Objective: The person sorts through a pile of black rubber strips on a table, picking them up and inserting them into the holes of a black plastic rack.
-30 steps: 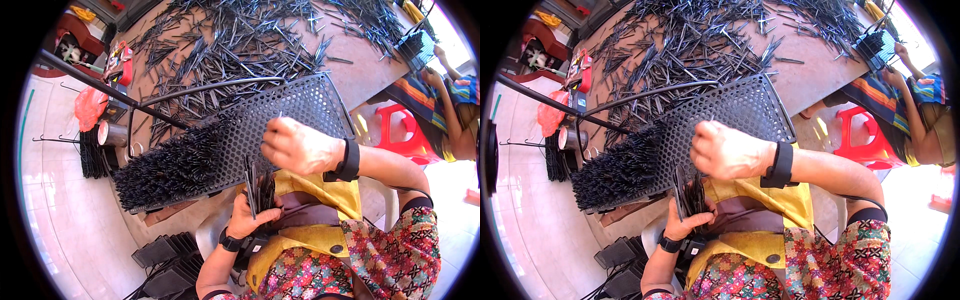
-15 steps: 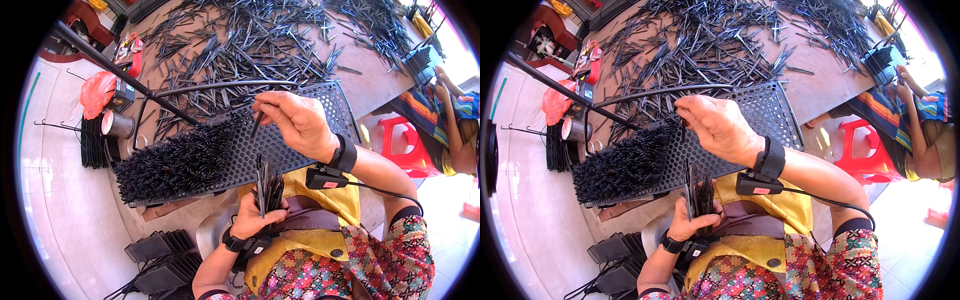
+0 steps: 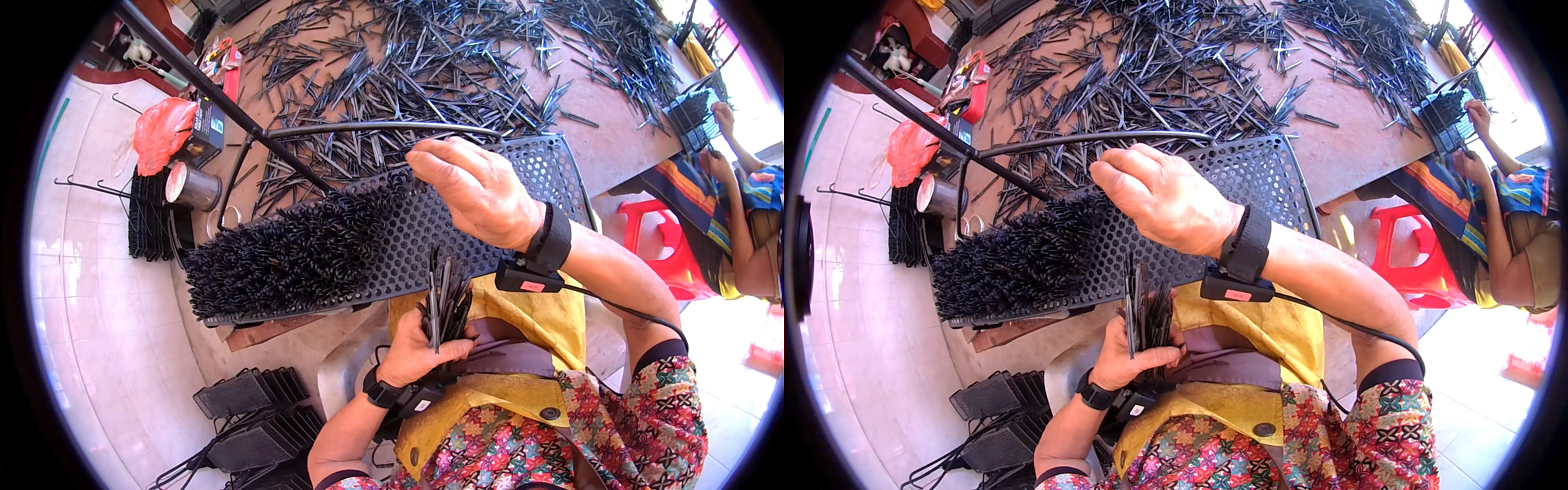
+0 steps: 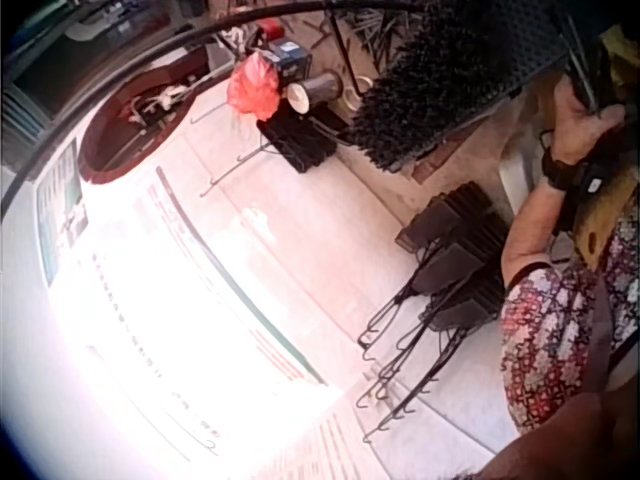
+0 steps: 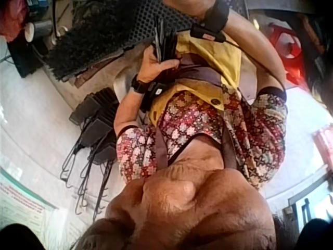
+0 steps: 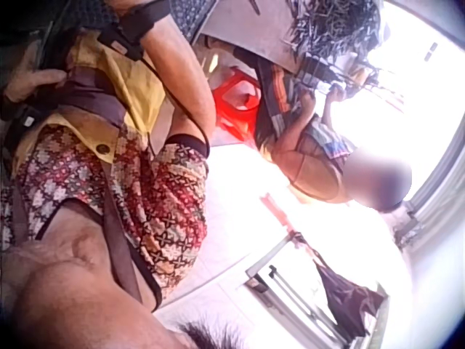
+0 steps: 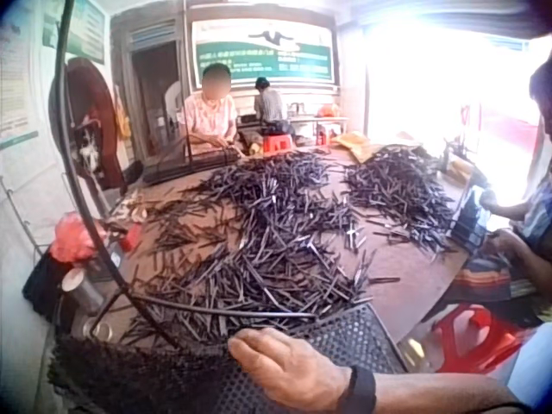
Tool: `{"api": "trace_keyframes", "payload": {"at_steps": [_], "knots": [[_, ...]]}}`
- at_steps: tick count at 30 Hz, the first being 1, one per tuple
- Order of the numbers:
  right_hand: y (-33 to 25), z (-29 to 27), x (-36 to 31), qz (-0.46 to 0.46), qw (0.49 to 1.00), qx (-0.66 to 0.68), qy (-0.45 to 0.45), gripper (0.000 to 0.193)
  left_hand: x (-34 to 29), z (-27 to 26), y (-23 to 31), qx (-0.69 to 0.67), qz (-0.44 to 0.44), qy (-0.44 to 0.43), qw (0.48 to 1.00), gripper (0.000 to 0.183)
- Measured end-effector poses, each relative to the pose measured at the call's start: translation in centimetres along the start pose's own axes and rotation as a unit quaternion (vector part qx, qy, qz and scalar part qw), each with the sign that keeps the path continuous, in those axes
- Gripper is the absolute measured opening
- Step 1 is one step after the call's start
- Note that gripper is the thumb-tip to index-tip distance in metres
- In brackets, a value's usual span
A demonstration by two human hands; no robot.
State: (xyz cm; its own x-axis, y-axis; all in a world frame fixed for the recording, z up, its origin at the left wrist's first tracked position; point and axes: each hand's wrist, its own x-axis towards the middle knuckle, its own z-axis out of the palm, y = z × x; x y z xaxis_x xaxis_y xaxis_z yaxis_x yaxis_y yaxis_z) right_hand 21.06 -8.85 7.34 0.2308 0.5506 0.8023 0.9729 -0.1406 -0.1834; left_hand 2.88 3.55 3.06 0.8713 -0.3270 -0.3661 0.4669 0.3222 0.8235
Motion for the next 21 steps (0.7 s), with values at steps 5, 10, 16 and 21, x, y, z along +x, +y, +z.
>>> {"api": "trace_keyframes", "payload": {"at_steps": [5, 10, 16, 21], "knots": [[-0.15, 0.07, 0.79, -0.017, 0.998, -0.035, -0.041, 0.039, -0.03, 0.08, -0.07, -0.005, 0.011, 0.0, 1.0, 0.06], [0.46, 0.18, 0.62, -0.009, 0.998, -0.036, -0.041, 0.036, -0.19, 0.27, 0.11, -0.021, 0.011, 0.01, 1.0, 0.042], [0.34, 0.25, 0.65, 0.027, 0.971, -0.13, -0.2, 0.032, -0.16, 0.23, 0.11, -0.006, 0.011, 0.009, 1.0, 0.042], [-0.29, 0.23, 0.28, 0.07, 0.993, -0.052, -0.073, 0.02, -0.15, -0.02, -0.12, -0.012, 0.007, 0.001, 1.0, 0.043]]}}
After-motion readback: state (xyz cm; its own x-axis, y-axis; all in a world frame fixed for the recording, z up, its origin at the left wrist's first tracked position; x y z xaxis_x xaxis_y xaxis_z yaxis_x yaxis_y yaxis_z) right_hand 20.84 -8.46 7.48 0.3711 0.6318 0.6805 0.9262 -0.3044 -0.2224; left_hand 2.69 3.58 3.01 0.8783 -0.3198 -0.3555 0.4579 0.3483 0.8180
